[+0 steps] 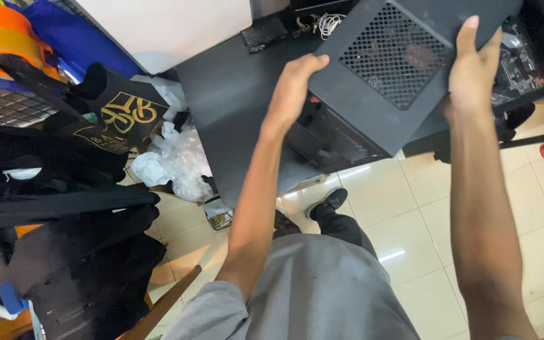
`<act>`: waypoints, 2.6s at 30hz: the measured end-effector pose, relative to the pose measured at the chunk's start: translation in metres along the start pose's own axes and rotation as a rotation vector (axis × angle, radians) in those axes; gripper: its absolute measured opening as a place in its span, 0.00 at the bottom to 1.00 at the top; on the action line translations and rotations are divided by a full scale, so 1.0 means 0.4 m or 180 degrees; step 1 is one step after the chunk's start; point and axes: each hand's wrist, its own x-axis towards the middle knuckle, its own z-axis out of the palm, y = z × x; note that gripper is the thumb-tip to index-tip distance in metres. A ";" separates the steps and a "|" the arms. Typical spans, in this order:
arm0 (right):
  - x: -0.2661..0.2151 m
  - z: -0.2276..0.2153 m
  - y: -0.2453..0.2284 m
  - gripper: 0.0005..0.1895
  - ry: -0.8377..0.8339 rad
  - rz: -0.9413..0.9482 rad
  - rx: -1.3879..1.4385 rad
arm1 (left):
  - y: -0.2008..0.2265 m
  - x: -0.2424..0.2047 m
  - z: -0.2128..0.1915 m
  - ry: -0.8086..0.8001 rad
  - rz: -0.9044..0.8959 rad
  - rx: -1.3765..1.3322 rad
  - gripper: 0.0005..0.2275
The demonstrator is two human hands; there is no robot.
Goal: The person lifts and rotates a black computer case on a table, then uses a screwdriver to tighten screws on the back panel. The person also briefly handles a motherboard and a graphics card on the table.
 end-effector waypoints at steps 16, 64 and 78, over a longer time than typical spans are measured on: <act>0.113 -0.163 -0.089 0.41 -0.0065 0.0725 -0.1793 | -0.039 -0.115 0.308 0.0893 -0.0111 0.0582 0.20; -0.025 0.163 -0.105 0.26 0.0684 0.1907 0.1068 | 0.044 0.149 -0.113 0.0064 0.0015 -0.0553 0.23; 0.099 -0.165 -0.025 0.15 -0.0800 -0.0703 -0.2037 | -0.136 -0.068 0.046 0.2223 0.1719 0.0143 0.26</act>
